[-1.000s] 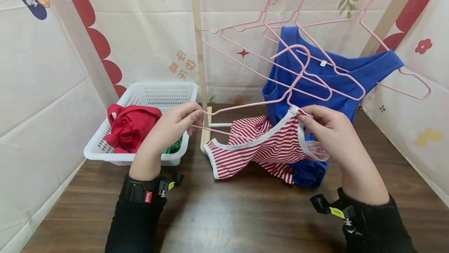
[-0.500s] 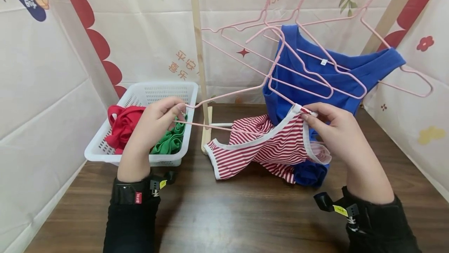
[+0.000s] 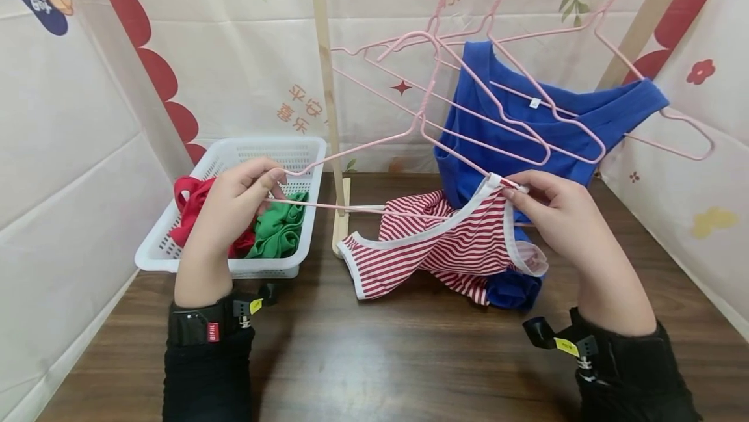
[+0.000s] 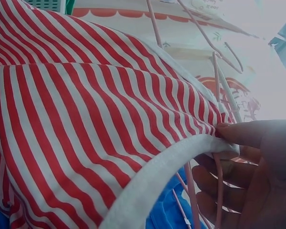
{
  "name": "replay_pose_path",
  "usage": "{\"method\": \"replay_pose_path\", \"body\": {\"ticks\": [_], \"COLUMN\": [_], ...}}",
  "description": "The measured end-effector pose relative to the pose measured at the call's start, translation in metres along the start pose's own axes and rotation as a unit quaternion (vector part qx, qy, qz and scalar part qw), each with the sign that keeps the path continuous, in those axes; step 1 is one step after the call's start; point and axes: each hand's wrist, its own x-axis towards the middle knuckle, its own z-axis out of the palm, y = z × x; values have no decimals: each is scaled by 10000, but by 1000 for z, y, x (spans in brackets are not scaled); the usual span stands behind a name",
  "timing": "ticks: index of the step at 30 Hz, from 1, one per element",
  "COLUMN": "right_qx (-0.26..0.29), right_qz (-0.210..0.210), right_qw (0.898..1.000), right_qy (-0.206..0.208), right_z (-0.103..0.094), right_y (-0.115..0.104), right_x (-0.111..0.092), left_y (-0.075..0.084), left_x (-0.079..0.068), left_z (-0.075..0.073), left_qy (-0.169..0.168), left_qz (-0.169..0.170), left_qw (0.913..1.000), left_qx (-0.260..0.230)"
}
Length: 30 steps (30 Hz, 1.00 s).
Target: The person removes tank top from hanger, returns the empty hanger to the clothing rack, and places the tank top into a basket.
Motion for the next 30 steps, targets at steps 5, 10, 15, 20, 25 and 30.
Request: {"method": "replay_pose_path", "body": {"ticks": [5,10,15,20,25,30], "right_qx": [-63,-179,-297,-447,-490,-553], "right_qz": [-45,103,212,267,373,454], "right_qw": [10000,9997,9993,9986,9981,9973], "right_qy": [-59,-111,-73,-21,-80,-187], "right_z": [1,-2,-3,-4,-4,-4], "right_y": [0,3,8,12,14,17], "right_x": [2,4,5,5,5,8], "left_y": [-2,-5,-5,-4,-6,-10], "left_x": [-4,-5,-5,-6,-9,-13], "left_z": [-7,-11,-13,-16,-21,-27], "left_qy": [126,232,282,340,440,576], "left_qz": [-39,122,141,19,-59,-171], "left_qw": [9999,9996,9994,9993,9990,9982], "left_qx": [44,-90,-163,-124,-95,59]}}
